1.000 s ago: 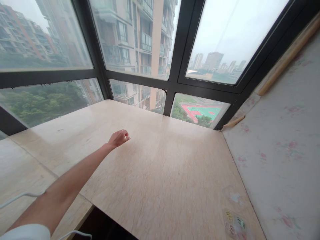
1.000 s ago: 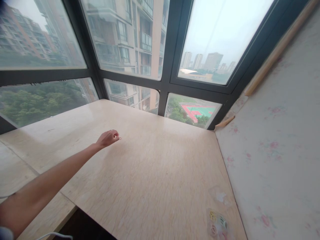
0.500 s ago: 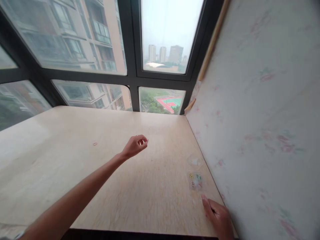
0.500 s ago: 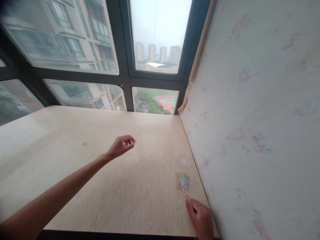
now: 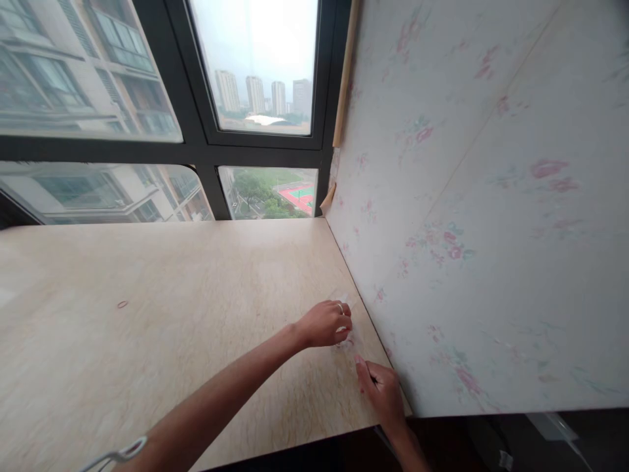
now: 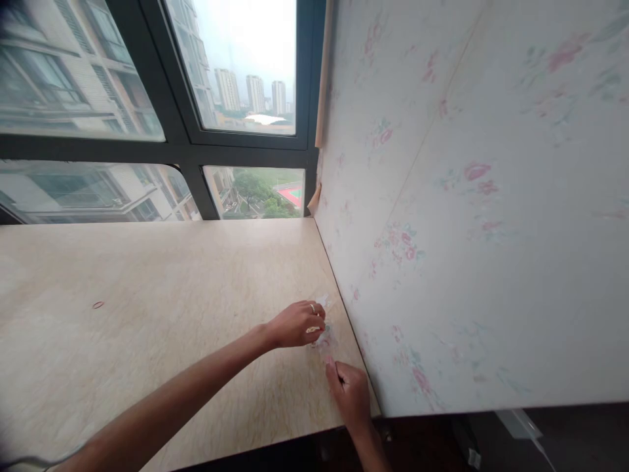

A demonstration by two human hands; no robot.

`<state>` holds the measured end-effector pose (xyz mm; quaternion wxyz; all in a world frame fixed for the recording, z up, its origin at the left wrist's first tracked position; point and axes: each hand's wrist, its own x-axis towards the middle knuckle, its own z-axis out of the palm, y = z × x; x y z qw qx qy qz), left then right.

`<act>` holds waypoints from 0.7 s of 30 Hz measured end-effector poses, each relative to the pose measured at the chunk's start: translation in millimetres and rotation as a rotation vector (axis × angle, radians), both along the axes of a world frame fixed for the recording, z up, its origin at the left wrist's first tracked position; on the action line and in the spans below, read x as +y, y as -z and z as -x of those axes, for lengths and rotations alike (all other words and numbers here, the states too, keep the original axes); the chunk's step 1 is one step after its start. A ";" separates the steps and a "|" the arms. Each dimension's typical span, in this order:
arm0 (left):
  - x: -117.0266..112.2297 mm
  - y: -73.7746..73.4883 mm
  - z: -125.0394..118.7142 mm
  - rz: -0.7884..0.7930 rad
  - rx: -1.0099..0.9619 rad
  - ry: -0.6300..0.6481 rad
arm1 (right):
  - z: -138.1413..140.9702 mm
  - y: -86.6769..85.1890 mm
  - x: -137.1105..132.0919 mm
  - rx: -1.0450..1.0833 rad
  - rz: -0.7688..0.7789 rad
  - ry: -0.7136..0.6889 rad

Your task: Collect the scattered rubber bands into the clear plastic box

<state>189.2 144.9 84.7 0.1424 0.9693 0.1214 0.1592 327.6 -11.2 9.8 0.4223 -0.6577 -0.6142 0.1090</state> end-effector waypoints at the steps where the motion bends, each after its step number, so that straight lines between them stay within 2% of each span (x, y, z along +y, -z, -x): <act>1: -1.1 2.3 -1.7 -0.011 0.016 0.007 | -0.1 -0.4 0.1 0.014 0.008 -0.001; 6: -6.4 9.2 -2.3 -0.023 0.065 0.010 | 1.1 -4.2 -0.4 0.056 0.019 0.011; 12: -8.8 7.3 12.7 0.028 0.054 -0.073 | 2.0 -6.2 -2.4 0.068 0.030 0.017; 16: -12.1 8.8 38.5 0.082 0.007 -0.159 | 1.2 -1.5 -3.3 0.040 0.034 0.022; 21: -23.8 24.0 85.3 0.173 -0.073 -0.312 | 0.8 -2.1 -6.7 0.064 0.072 0.005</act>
